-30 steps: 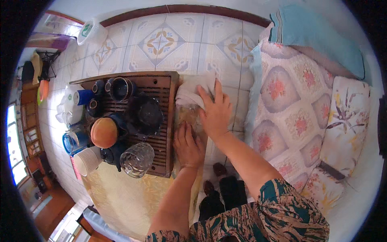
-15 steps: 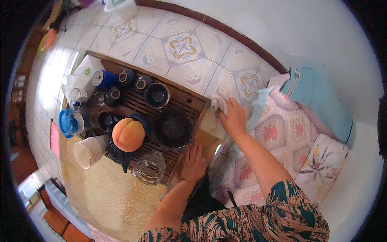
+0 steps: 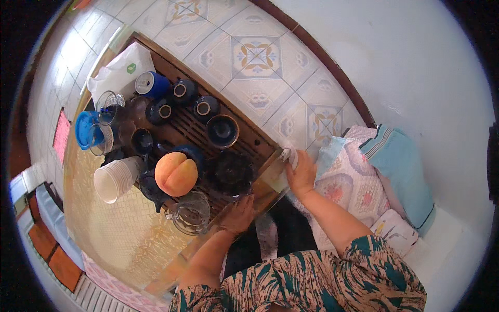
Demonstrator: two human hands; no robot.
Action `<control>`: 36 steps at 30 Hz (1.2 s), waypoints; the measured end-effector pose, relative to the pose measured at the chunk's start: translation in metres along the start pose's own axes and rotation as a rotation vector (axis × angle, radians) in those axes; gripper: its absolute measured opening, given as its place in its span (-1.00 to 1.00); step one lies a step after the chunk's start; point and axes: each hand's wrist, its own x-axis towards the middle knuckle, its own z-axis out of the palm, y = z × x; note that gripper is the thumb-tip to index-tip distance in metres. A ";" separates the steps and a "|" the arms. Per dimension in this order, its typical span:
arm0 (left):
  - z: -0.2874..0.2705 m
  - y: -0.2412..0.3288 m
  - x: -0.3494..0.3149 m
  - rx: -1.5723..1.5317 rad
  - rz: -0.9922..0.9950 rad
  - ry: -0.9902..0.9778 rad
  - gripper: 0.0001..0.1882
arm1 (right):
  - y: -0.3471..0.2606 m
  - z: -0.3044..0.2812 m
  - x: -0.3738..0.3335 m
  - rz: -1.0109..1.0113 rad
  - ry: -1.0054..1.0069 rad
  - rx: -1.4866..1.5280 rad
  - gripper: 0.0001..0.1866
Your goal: The person wipes down the white frame of a bed headboard and then cleans the wooden frame and glass top of a coffee table using a cloth.
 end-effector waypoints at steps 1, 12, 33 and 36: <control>0.001 -0.001 0.000 -0.017 -0.012 -0.023 -0.66 | 0.000 -0.001 0.003 -0.022 0.021 -0.016 -0.50; -0.023 0.065 0.056 -0.282 -0.907 0.111 -0.59 | 0.056 0.002 0.049 0.497 -1.063 0.980 -0.61; 0.081 0.085 0.108 0.917 -1.537 0.165 -0.18 | 0.055 0.066 0.078 0.438 -1.220 0.853 -0.48; 0.094 0.097 0.083 0.954 -1.515 0.043 -0.05 | 0.023 0.092 0.102 0.466 -1.254 1.121 -0.41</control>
